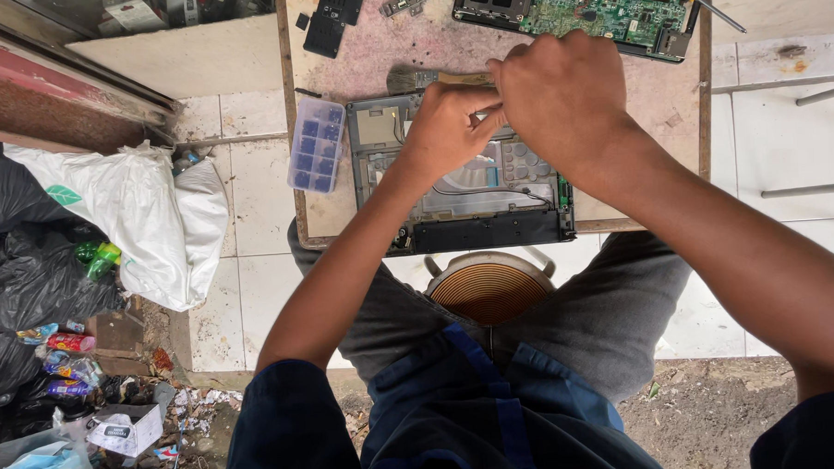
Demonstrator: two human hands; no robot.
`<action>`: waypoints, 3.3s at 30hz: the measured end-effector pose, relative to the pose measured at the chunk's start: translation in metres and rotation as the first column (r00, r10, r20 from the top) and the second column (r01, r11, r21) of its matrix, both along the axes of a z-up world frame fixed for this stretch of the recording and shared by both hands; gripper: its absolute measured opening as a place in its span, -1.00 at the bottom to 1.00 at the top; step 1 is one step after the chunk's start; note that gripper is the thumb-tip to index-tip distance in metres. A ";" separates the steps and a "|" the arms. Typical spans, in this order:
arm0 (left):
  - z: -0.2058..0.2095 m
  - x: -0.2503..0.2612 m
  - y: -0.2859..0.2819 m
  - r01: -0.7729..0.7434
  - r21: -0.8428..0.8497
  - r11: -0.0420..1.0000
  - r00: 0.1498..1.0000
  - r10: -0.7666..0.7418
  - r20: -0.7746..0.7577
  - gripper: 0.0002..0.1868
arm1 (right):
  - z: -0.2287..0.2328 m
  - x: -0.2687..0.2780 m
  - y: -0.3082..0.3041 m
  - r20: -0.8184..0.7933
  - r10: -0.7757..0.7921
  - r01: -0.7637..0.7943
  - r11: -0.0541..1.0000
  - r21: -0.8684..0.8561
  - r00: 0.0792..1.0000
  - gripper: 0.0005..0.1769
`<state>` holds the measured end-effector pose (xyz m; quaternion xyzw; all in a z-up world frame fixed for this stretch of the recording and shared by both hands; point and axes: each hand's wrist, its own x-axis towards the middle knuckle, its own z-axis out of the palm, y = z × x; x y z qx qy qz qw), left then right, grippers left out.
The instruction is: The person uses a screwdriver to tighten screws on the internal components of a disassembled electronic device. They repeatedly pick up screws from the table and secure them into the device's chassis.
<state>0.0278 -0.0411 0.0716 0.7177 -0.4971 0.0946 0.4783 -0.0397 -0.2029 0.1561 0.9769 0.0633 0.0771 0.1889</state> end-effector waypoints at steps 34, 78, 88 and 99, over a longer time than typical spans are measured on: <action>0.000 -0.006 0.015 0.149 0.026 0.989 0.981 -0.145 -0.126 -0.77 | 0.040 0.001 -0.011 -0.258 0.400 -0.174 0.774 0.609 0.880 -0.76; -0.051 0.114 0.079 -0.338 0.304 0.891 0.922 0.378 -0.081 -0.83 | 0.019 -0.076 -0.032 0.309 0.058 -0.295 0.504 0.812 0.949 -0.88; -0.076 0.174 0.047 -0.216 0.677 0.703 0.976 0.161 0.145 -0.74 | -0.014 -0.109 -0.044 0.192 -0.056 -0.143 0.478 0.867 0.980 -0.87; -0.051 0.160 0.025 -0.303 0.854 0.422 0.953 0.153 0.262 -0.74 | -0.014 -0.116 -0.041 0.182 -0.046 -0.146 0.427 0.893 0.982 -0.87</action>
